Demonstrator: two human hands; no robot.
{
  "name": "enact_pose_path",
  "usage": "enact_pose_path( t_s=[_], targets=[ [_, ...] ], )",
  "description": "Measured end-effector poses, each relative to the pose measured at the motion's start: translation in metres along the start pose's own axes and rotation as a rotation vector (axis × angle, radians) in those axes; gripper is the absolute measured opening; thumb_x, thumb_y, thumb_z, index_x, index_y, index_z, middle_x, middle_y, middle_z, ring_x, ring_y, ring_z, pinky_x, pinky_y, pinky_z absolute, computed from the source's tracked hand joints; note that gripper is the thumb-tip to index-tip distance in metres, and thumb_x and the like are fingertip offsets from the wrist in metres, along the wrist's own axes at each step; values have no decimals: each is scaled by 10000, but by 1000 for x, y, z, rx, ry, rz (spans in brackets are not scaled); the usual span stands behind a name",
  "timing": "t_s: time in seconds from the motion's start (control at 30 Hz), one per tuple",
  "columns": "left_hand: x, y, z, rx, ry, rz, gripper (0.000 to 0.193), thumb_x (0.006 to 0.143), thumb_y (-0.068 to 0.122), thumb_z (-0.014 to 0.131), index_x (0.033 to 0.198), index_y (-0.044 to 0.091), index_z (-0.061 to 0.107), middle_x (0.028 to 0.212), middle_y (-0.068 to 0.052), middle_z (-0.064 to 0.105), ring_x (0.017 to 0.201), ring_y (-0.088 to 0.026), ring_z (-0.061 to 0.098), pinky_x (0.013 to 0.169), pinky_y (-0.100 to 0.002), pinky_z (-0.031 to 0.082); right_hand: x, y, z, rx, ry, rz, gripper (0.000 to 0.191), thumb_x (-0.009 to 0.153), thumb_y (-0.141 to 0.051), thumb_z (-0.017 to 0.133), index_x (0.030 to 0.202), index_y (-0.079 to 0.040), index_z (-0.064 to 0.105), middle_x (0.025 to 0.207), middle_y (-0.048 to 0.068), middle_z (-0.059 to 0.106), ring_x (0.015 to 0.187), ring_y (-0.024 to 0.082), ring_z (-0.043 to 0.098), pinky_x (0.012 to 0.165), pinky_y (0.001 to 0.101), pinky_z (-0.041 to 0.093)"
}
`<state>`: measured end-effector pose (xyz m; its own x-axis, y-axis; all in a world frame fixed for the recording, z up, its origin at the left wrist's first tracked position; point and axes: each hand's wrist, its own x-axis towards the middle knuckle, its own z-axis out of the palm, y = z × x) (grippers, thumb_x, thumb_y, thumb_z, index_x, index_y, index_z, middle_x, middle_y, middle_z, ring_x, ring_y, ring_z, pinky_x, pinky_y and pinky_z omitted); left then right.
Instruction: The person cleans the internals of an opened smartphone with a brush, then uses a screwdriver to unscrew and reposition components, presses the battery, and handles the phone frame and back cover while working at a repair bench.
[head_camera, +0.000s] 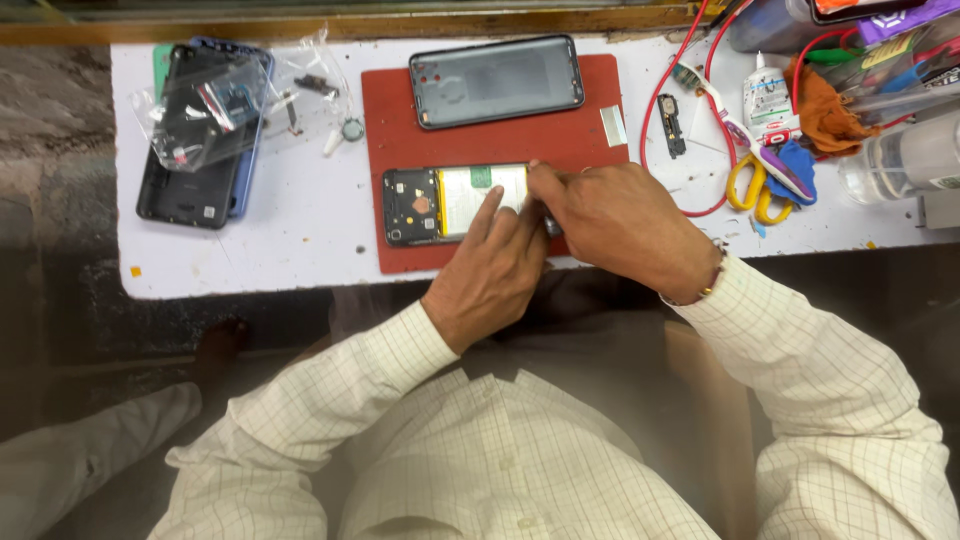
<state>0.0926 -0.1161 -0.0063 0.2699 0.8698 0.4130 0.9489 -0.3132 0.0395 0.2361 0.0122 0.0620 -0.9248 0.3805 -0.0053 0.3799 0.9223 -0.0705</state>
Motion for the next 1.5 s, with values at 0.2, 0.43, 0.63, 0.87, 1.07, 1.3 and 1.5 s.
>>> enact_pose_path(
  t_s=[0.2, 0.43, 0.63, 0.87, 1.07, 1.3, 1.5],
  targets=[
    [3, -29, 2, -335, -20, -77, 469, 920, 168, 657, 1372, 58, 596, 1244, -116, 622, 1105, -327, 555, 1212, -576, 344, -2, 15, 6, 177, 102, 47, 256, 899, -71, 668, 1126, -49, 552, 769, 127, 712, 666, 376, 669, 565, 491, 502],
    [5, -55, 3, -354, 90, -173, 1044, 737, 474, 891, 1506, 3, 365, 1273, -218, 580, 1229, -404, 535, 1129, -607, 331, -26, -1, 38, 534, 443, 238, 479, 817, -128, 866, 1208, -23, 610, 1130, 138, 671, 866, 283, 694, 681, 377, 568],
    [6, -61, 5, -468, 121, -168, 1085, 679, 447, 929, 1519, 55, 365, 1277, -178, 601, 1234, -365, 560, 1158, -581, 358, -14, -18, 47, 501, 521, 389, 676, 749, -225, 932, 1292, 18, 612, 1065, 173, 630, 893, 273, 667, 683, 353, 556],
    [0, -57, 0, -423, 198, -85, 1010, 759, 355, 920, 1540, 53, 355, 1334, -173, 552, 1252, -381, 543, 1156, -537, 404, -11, -43, 61, 499, 644, 523, 401, 849, -170, 872, 1161, 14, 700, 901, 137, 695, 688, 245, 672, 625, 368, 543],
    [1, -52, -2, -353, 243, -65, 928, 752, 254, 908, 1510, 61, 407, 1371, -168, 526, 1245, -377, 545, 1147, -522, 426, -2, -51, 60, 244, 698, 553, 343, 850, -109, 768, 1154, 32, 695, 898, 168, 704, 716, 306, 695, 642, 413, 544],
    [-1, -49, -2, -337, 300, -43, 896, 749, 212, 908, 1489, 61, 425, 1359, -161, 522, 1224, -384, 548, 1133, -514, 442, 17, -49, 41, 175, 686, 538, 395, 827, -174, 826, 1138, 17, 674, 941, 198, 716, 740, 354, 706, 631, 442, 548],
    [-1, -50, 1, -330, 302, -59, 910, 780, 241, 907, 1518, 77, 400, 1368, -145, 529, 1250, -362, 546, 1159, -500, 433, 17, -54, 42, 119, 588, 579, 359, 827, -137, 833, 1125, -9, 680, 898, 187, 718, 733, 385, 691, 604, 471, 524]
  ],
)
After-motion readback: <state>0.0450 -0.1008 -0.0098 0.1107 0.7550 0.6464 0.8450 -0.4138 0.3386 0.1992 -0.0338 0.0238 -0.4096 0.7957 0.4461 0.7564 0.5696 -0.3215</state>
